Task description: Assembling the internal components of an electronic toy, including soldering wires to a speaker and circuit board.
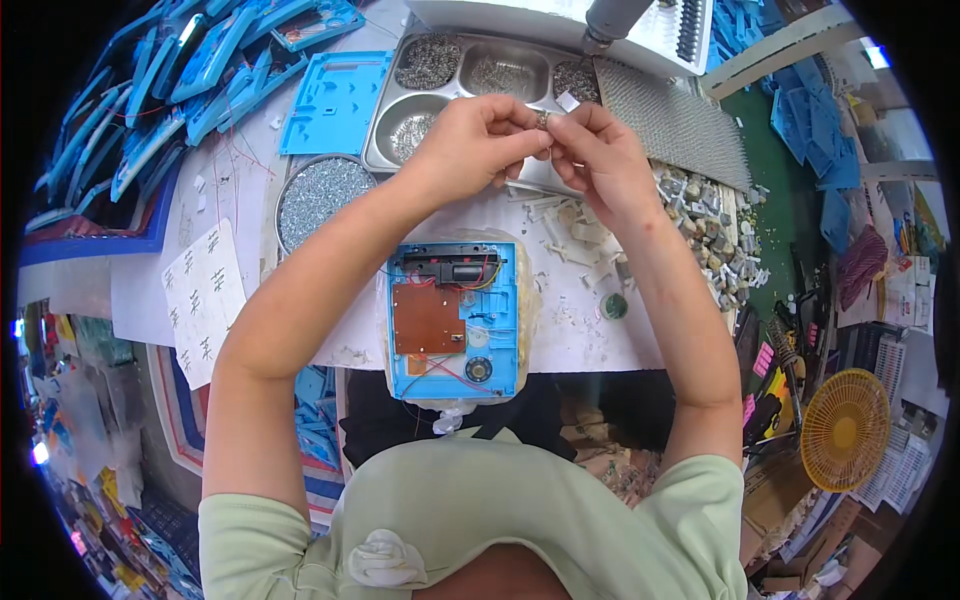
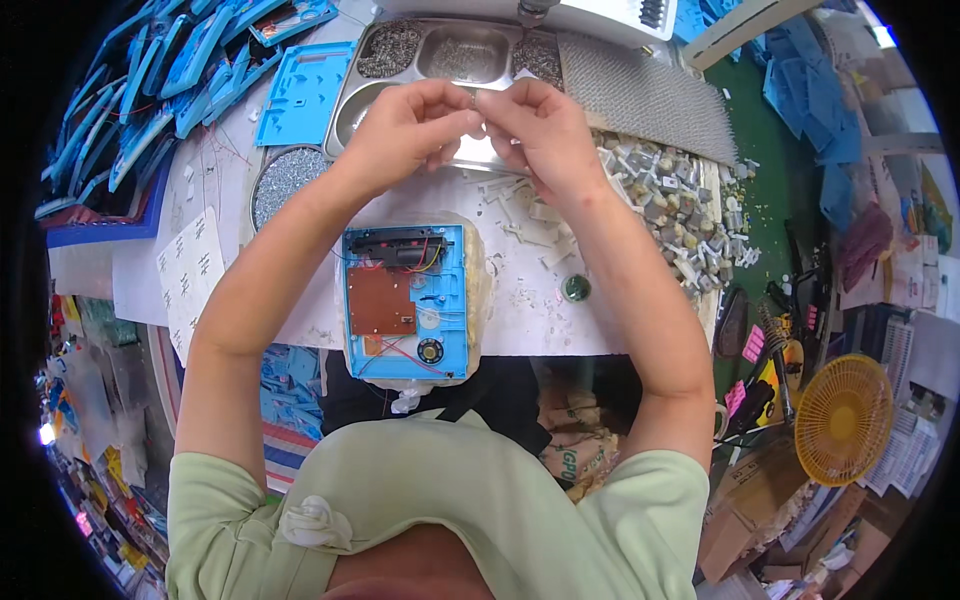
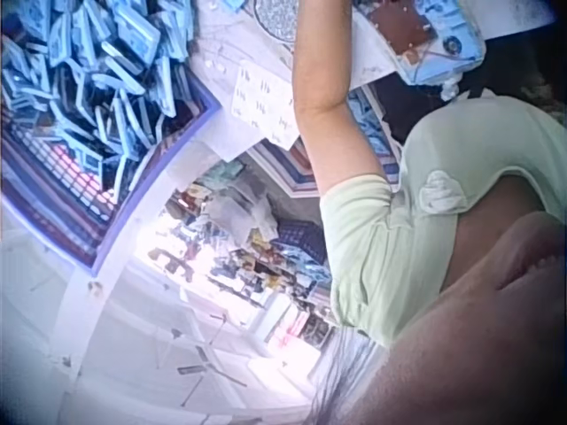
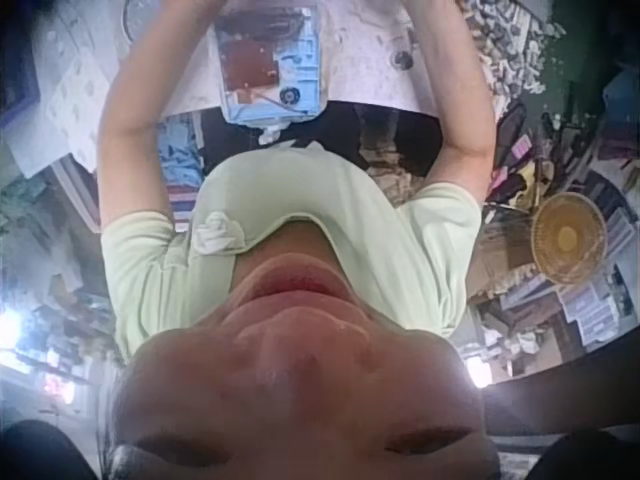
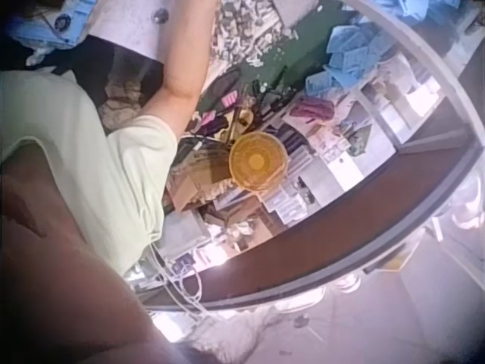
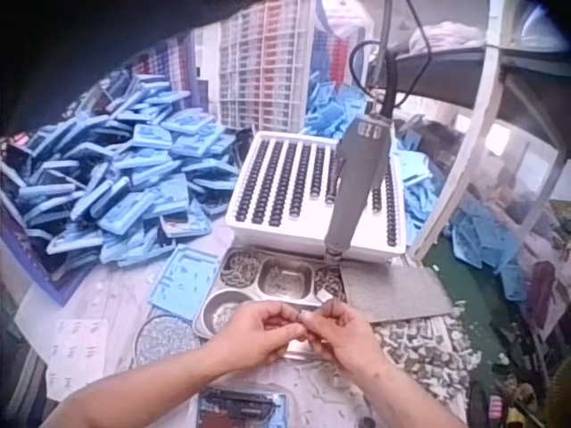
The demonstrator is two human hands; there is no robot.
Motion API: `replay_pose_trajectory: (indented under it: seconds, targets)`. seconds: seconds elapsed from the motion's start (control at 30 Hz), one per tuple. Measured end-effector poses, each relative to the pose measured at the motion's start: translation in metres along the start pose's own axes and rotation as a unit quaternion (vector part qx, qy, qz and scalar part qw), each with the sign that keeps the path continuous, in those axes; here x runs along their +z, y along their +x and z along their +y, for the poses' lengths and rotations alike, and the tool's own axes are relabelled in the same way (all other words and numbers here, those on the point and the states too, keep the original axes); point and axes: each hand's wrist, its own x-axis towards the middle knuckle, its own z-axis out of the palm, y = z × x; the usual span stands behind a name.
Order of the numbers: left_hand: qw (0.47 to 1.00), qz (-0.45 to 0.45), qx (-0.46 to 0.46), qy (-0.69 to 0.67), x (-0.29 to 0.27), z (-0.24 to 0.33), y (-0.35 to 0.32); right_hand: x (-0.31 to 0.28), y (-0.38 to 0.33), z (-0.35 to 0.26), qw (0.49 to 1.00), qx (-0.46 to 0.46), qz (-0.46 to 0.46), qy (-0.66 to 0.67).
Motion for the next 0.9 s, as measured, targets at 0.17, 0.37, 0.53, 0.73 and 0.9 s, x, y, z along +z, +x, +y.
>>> replay_pose_trajectory:
  seconds: [0.17,0.37,0.53,0.73,0.9]
  targets:
    - [0.998,-0.022,-0.023,-0.059,-0.002,-0.001,-0.002,-0.006,0.0,-0.004,0.957,-0.099,-0.022,-0.271]
    - [0.975,-0.046,-0.116,-0.185,-0.008,-0.003,-0.001,-0.011,0.0,0.004,0.976,-0.085,-0.078,-0.186]
    - [0.989,-0.047,-0.084,-0.108,-0.006,-0.004,0.001,-0.005,0.003,-0.004,0.959,-0.083,-0.056,-0.267]
    - [0.925,-0.093,-0.154,-0.334,-0.016,-0.003,0.006,-0.003,0.004,0.003,0.919,-0.21,-0.041,-0.332]
    - [0.869,-0.126,-0.209,-0.43,-0.019,-0.007,0.01,-0.006,0.009,0.006,0.8,-0.411,-0.011,-0.436]
